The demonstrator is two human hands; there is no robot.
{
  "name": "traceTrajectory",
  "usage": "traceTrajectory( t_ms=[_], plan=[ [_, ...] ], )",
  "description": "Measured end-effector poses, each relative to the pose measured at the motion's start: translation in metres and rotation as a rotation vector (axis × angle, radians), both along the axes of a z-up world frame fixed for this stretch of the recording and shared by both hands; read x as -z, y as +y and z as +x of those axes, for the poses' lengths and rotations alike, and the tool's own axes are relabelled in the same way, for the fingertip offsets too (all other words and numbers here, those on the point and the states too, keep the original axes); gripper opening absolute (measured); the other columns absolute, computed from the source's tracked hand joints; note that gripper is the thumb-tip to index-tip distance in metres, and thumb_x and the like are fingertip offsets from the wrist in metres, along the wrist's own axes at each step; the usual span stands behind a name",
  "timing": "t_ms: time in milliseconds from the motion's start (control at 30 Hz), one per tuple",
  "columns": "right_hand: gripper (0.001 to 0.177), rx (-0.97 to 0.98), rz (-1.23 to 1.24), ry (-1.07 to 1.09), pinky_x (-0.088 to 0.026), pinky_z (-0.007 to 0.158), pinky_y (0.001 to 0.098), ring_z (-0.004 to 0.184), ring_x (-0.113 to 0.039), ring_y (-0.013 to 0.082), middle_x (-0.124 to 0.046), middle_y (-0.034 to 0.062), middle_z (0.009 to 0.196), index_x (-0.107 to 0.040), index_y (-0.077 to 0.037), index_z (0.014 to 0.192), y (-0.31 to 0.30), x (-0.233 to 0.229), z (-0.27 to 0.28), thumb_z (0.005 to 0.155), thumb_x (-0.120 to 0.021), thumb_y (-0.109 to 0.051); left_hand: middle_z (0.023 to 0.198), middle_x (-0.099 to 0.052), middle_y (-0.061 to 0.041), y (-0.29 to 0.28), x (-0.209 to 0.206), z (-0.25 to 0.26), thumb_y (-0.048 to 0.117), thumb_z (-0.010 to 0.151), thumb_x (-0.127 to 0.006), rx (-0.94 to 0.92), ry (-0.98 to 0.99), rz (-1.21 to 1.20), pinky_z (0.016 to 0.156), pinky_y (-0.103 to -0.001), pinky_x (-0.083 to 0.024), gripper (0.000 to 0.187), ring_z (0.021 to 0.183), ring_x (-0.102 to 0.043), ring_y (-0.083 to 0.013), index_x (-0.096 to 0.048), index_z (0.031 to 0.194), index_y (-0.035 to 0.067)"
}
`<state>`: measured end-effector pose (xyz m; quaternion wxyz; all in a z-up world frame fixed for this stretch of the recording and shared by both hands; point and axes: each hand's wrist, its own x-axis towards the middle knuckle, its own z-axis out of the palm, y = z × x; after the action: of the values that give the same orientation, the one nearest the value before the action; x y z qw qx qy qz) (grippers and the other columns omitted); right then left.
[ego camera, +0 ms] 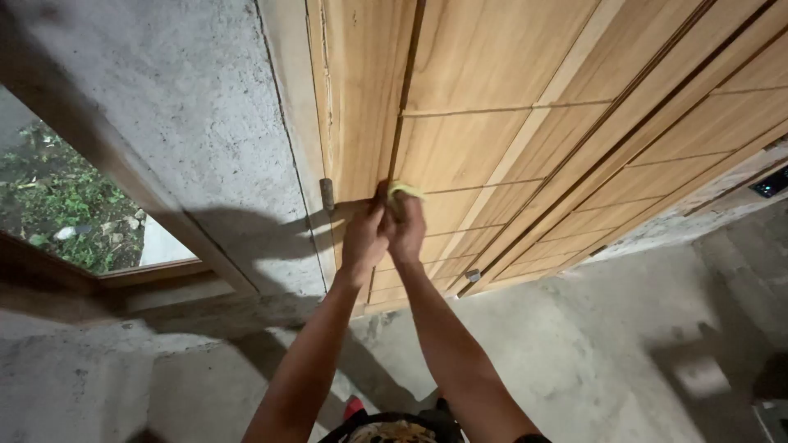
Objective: Sanding the surface of a wooden door using sandpaper.
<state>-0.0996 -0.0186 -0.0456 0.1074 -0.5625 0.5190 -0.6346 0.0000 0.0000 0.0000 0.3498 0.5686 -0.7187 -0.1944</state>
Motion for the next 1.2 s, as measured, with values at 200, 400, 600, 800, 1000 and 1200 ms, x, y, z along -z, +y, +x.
traceTrajectory(
  t_ms=[200, 400, 600, 800, 1000, 1200],
  plan=[
    [0.031, -0.035, 0.109, 0.318, -0.058, 0.08, 0.041, 0.096, -0.07, 0.034, -0.069, 0.0169, 0.111, -0.062, -0.01, 0.122, -0.003, -0.014, -0.023, 0.092, -0.072, -0.007, 0.124, -0.066, -0.02, -0.006, 0.036, 0.026, 0.004, 0.086, -0.062, -0.045, 0.004, -0.251, 0.089, -0.047, -0.054, 0.052, 0.111, -0.064, -0.0406, -0.061, 0.137, 0.014],
    [0.041, 0.256, 0.032, -0.102, -0.059, 0.088, 0.0442, 0.105, -0.069, 0.0326, -0.065, 0.0223, 0.119, -0.051, -0.002, 0.131, -0.049, 0.039, -0.085, 0.093, -0.064, -0.002, 0.125, -0.065, -0.019, 0.003, 0.02, 0.02, 0.003, 0.092, -0.058, 0.017, 0.047, -0.135, 0.091, -0.047, -0.054, 0.054, 0.113, -0.064, -0.0387, -0.056, 0.145, 0.014],
    [0.036, -0.018, -0.006, 0.236, -0.056, 0.074, 0.0454, 0.088, -0.067, 0.0421, -0.063, 0.0245, 0.109, -0.055, -0.003, 0.127, -0.019, -0.01, -0.037, 0.093, -0.068, -0.007, 0.149, -0.051, -0.022, -0.004, 0.037, -0.015, -0.001, 0.086, -0.061, 0.029, 0.017, -0.334, 0.101, -0.049, -0.05, 0.064, 0.125, -0.057, -0.0419, -0.049, 0.148, 0.008],
    [0.04, -0.104, -0.001, 0.339, -0.058, 0.075, 0.045, 0.089, -0.068, 0.0405, -0.067, 0.0186, 0.103, -0.056, -0.008, 0.121, -0.017, -0.016, -0.061, 0.087, -0.075, -0.011, 0.149, -0.046, -0.024, 0.003, 0.044, -0.023, 0.002, 0.081, -0.064, -0.027, 0.007, -0.497, 0.107, -0.054, -0.041, 0.064, 0.132, -0.049, -0.0442, -0.048, 0.144, 0.002],
    [0.045, 0.126, 0.207, 0.165, -0.058, 0.078, 0.0426, 0.088, -0.07, 0.036, -0.071, 0.0185, 0.102, -0.058, -0.006, 0.125, -0.04, 0.02, -0.184, 0.085, -0.076, -0.013, 0.151, -0.046, -0.026, 0.003, 0.056, -0.04, 0.004, 0.084, -0.056, -0.132, -0.11, -0.482, 0.107, -0.053, -0.039, 0.066, 0.136, -0.048, -0.0423, -0.047, 0.15, -0.002],
    [0.043, 0.217, 0.036, 0.057, -0.056, 0.085, 0.0418, 0.095, -0.067, 0.0306, -0.067, 0.0188, 0.107, -0.053, 0.0, 0.128, -0.053, 0.028, -0.244, 0.09, -0.07, -0.012, 0.142, -0.052, -0.022, 0.005, 0.04, -0.083, 0.007, 0.087, -0.055, -0.264, -0.23, -0.531, 0.108, -0.054, -0.038, 0.054, 0.137, -0.046, -0.0436, -0.056, 0.14, -0.003]
  ],
)
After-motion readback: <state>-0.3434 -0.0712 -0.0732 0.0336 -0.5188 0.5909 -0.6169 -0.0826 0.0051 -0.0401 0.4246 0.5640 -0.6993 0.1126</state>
